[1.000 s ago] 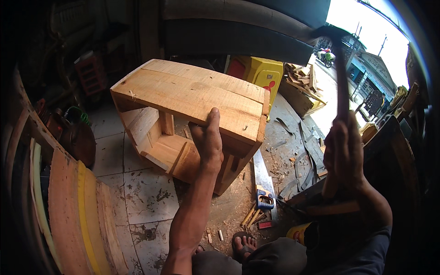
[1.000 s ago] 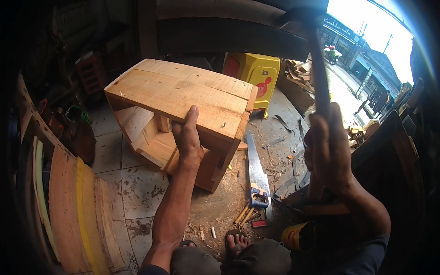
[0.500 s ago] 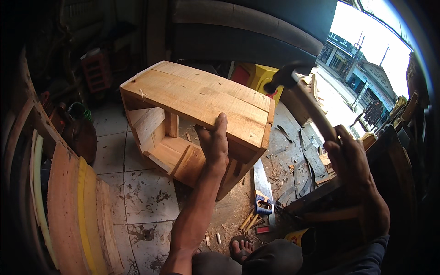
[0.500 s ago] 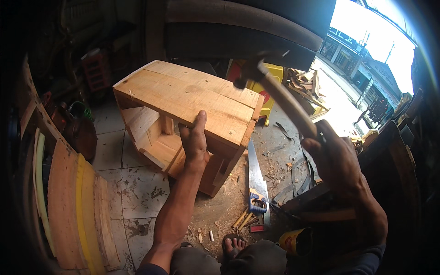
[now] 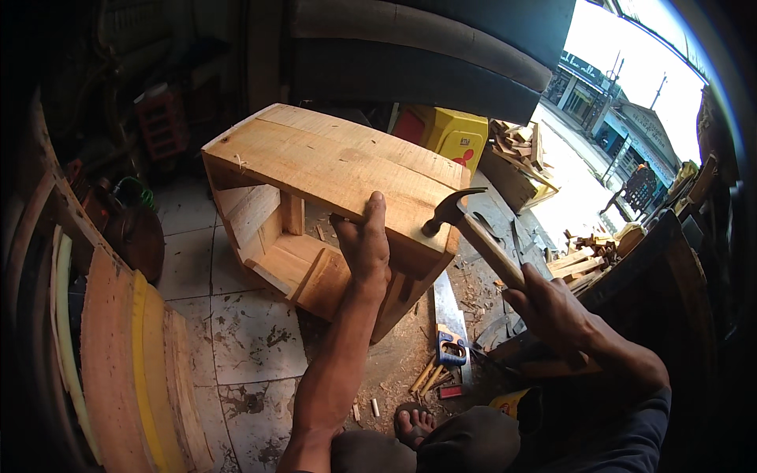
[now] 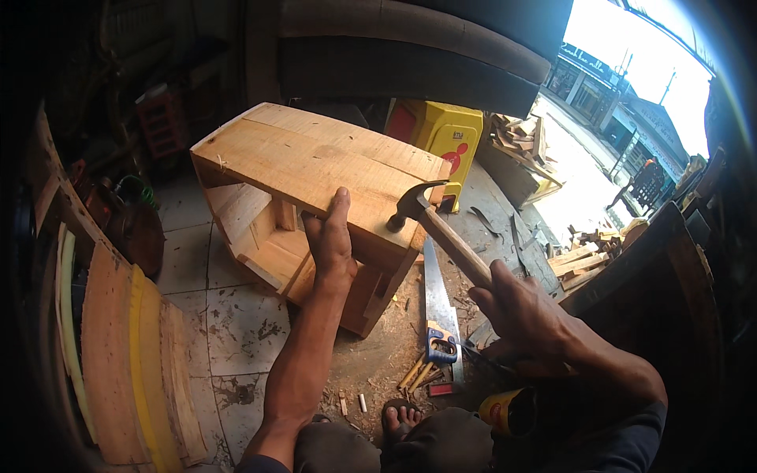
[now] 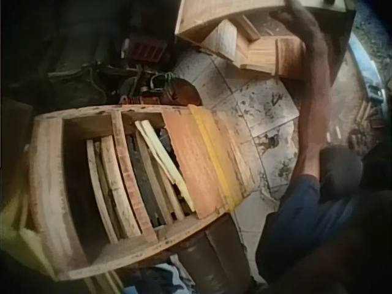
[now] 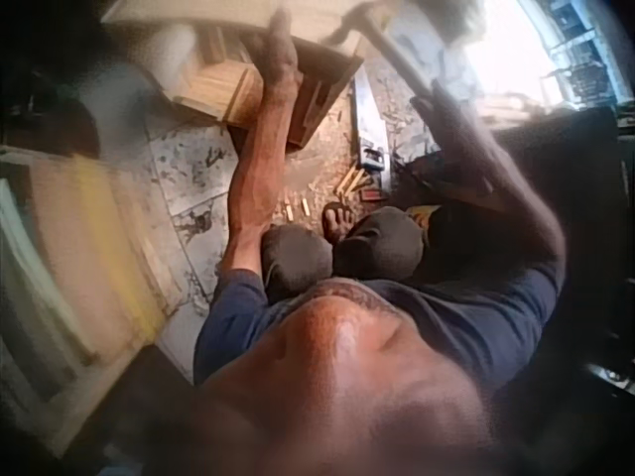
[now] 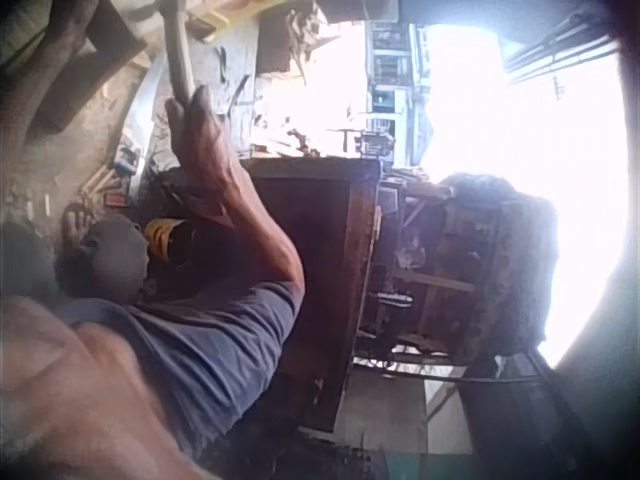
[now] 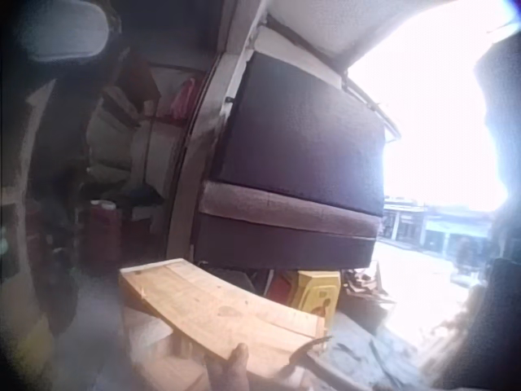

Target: The person assembles a wooden box by fitting wooden planks together and securing them with nails using a hammer. They adjust the planks and hammer nails into place to form the box structure.

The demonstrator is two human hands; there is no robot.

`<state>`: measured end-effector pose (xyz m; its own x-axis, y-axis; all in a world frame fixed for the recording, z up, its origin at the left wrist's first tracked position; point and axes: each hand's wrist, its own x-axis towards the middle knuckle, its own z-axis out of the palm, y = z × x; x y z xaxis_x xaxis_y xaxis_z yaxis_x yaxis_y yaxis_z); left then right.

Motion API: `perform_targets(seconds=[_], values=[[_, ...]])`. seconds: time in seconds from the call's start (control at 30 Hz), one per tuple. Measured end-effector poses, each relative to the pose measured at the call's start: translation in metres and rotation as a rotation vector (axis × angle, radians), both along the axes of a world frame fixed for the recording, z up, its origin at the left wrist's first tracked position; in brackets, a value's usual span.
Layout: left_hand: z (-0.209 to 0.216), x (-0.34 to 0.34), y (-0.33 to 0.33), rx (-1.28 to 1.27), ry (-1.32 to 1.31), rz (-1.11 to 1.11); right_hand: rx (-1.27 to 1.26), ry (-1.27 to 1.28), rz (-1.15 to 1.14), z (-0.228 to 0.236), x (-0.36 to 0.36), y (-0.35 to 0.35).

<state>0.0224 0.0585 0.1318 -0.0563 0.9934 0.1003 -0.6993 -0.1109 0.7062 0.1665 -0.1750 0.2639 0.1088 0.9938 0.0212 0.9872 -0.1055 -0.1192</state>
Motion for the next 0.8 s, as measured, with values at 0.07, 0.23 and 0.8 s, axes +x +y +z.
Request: perform_targets(seconds=[0.07,0.23,0.8], values=[[0.003,-0.004,-0.001,0.01,0.002,0.004,-0.082,0.08,-0.151,0.05,-0.017,0.006],[-0.001,-0.009,-0.001,-0.002,0.032,0.015,0.008,0.13,-0.128,0.011,-0.013,0.009],[0.02,-0.01,0.004,-0.03,0.069,-0.111,1.08,1.37,-0.175,-0.113,0.004,-0.031]])
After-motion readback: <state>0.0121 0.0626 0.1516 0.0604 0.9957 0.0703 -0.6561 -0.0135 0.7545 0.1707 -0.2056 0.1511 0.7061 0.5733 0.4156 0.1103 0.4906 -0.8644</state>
